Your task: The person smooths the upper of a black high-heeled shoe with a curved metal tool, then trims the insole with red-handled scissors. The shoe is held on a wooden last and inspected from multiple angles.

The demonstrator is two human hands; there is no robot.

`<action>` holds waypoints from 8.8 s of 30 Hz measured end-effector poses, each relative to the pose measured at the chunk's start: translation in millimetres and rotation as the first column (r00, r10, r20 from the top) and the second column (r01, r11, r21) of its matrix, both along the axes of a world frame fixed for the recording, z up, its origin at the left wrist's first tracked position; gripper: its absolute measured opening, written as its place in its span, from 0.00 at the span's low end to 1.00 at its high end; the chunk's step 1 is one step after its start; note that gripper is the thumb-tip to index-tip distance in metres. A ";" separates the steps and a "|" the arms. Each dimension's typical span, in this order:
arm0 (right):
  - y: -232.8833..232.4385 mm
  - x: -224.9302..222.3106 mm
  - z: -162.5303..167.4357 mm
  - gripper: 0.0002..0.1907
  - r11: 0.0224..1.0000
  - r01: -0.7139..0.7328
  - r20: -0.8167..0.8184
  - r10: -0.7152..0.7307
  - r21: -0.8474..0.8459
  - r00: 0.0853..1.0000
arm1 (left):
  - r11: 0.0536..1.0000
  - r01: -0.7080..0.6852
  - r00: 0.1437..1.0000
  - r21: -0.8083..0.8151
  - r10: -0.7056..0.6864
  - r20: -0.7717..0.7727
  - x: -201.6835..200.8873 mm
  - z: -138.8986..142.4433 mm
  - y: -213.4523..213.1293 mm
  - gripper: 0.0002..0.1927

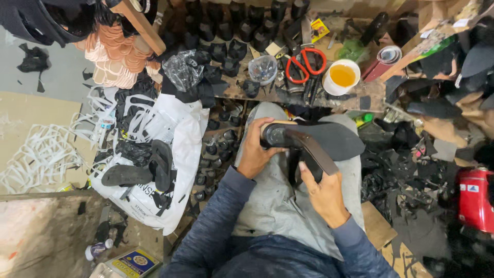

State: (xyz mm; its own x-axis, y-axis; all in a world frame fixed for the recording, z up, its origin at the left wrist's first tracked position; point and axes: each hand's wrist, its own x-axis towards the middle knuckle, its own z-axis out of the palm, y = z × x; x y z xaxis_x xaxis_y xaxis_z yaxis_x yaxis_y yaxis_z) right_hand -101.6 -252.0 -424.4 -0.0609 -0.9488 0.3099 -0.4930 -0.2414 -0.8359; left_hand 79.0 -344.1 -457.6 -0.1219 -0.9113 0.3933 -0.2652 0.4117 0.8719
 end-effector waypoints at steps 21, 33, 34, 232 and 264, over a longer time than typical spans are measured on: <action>59.2 -103.8 0.5 0.09 0.963 0.186 -0.258 -0.133 0.193 0.957 | 0.985 0.145 0.978 -0.099 -0.127 0.163 31.9 -18.9 7.0 0.41; -132.1 -111.8 45.4 0.16 0.997 0.006 -0.256 0.013 0.072 0.966 | 0.957 0.141 0.987 0.252 -0.156 0.038 56.7 21.5 -51.7 0.23; -139.6 -112.7 43.7 0.16 0.999 -0.011 -0.279 0.021 0.036 0.960 | 0.945 -0.005 1.000 0.326 -0.005 0.031 55.3 21.5 -61.6 0.17; -80.6 -11.3 16.8 0.61 0.953 -0.263 -0.173 0.236 -0.151 0.956 | 0.863 0.460 0.882 0.209 -0.417 -0.217 26.3 1.6 -44.7 0.45; -28.9 -75.9 35.2 0.55 0.998 -0.062 -0.112 0.058 -0.034 0.992 | 0.894 0.324 0.941 0.309 -0.269 -0.207 3.6 -11.6 -25.4 0.47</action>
